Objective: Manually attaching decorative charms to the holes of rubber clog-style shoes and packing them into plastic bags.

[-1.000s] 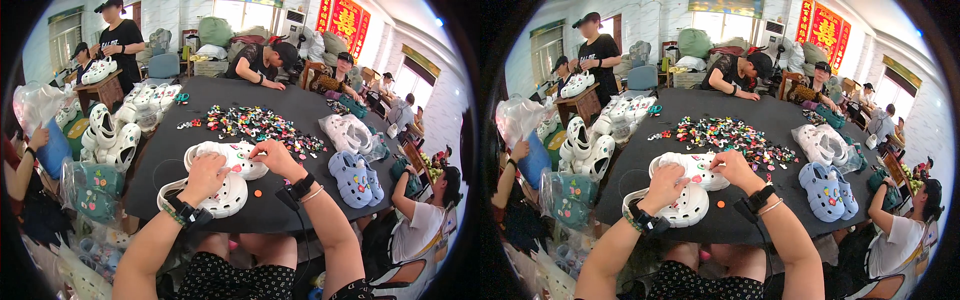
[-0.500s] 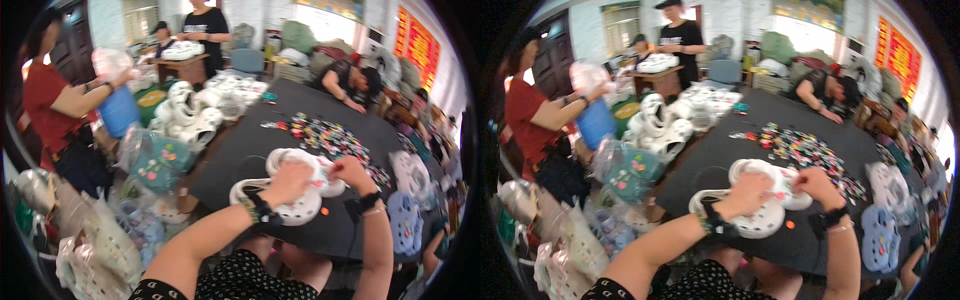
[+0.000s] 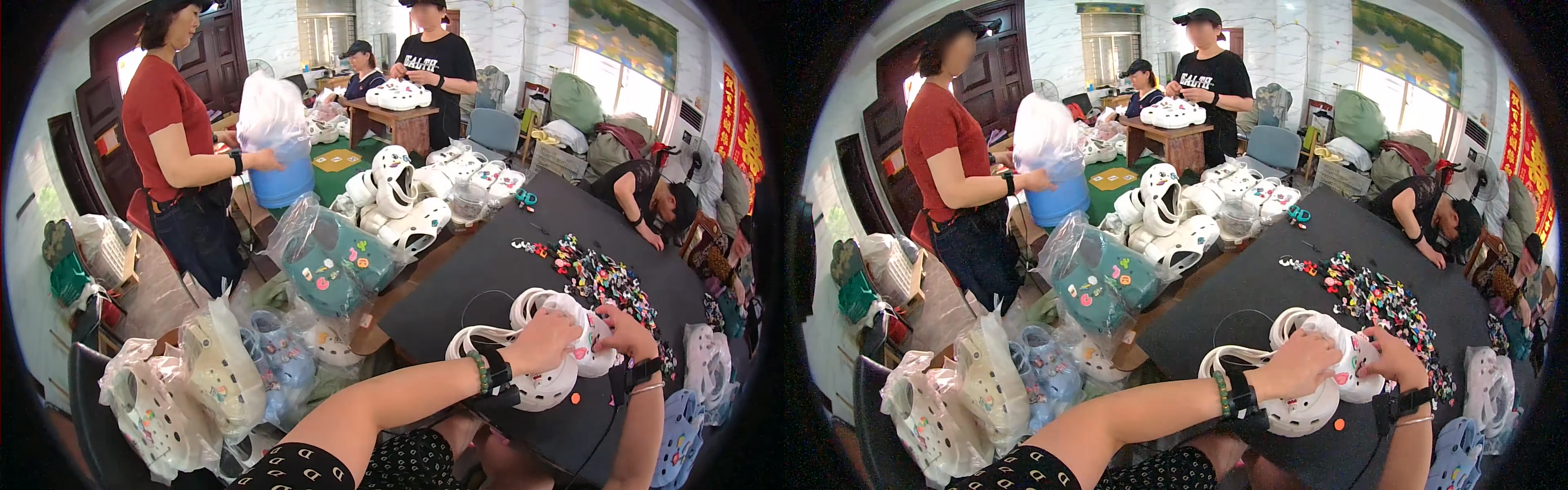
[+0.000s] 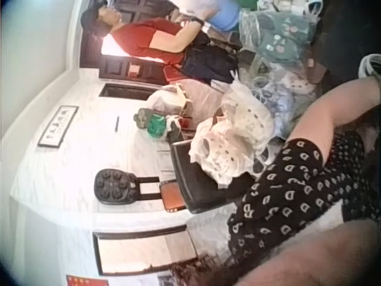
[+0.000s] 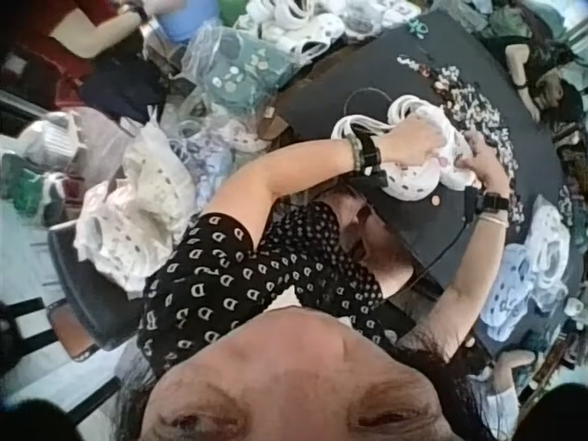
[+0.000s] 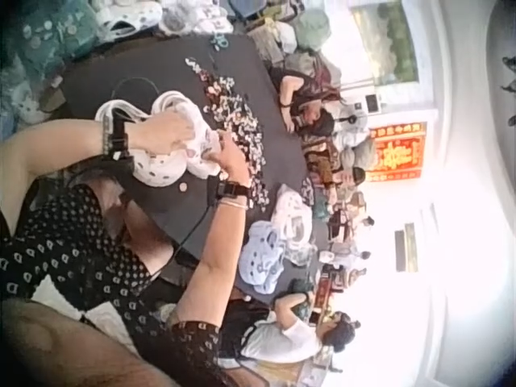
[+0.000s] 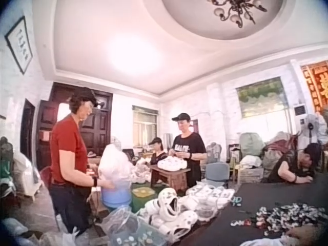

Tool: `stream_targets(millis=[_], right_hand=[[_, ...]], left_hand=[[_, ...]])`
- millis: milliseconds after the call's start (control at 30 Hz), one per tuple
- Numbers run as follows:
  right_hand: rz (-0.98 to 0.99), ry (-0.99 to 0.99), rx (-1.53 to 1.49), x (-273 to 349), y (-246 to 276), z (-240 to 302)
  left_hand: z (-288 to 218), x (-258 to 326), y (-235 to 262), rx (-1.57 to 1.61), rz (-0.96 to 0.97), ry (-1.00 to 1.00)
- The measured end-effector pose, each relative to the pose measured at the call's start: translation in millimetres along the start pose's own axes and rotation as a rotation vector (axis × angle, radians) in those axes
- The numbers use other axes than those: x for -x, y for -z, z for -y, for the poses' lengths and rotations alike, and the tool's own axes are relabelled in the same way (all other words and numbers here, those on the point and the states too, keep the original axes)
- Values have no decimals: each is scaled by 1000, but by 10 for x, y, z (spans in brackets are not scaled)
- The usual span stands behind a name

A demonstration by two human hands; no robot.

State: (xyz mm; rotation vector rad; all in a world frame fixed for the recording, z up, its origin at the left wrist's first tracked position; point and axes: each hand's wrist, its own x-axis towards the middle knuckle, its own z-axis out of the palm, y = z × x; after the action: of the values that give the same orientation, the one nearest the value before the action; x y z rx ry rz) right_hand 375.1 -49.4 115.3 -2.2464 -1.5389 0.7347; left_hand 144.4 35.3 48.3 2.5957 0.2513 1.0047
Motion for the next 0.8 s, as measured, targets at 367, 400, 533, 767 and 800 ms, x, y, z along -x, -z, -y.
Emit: stream_targets(millis=[367, 400, 533, 767, 800], right_hand=[[-50, 29, -20, -12, -101, -14], [-43, 38, -53, 35, -79, 21], [53, 133, -549, 167, -103, -204], [-6, 162, -649, 204, -182, -293], [-7, 136, -615, 192, -170, -295]], left_hand=[[10, -29, -9, 20, 0, 0], [26, -14, -15, 15, -5, -1], [30, -8, -9, 21, -37, -5], [8, 0, -14, 35, -44, -12], [8, 0, -15, 34, -45, -13]])
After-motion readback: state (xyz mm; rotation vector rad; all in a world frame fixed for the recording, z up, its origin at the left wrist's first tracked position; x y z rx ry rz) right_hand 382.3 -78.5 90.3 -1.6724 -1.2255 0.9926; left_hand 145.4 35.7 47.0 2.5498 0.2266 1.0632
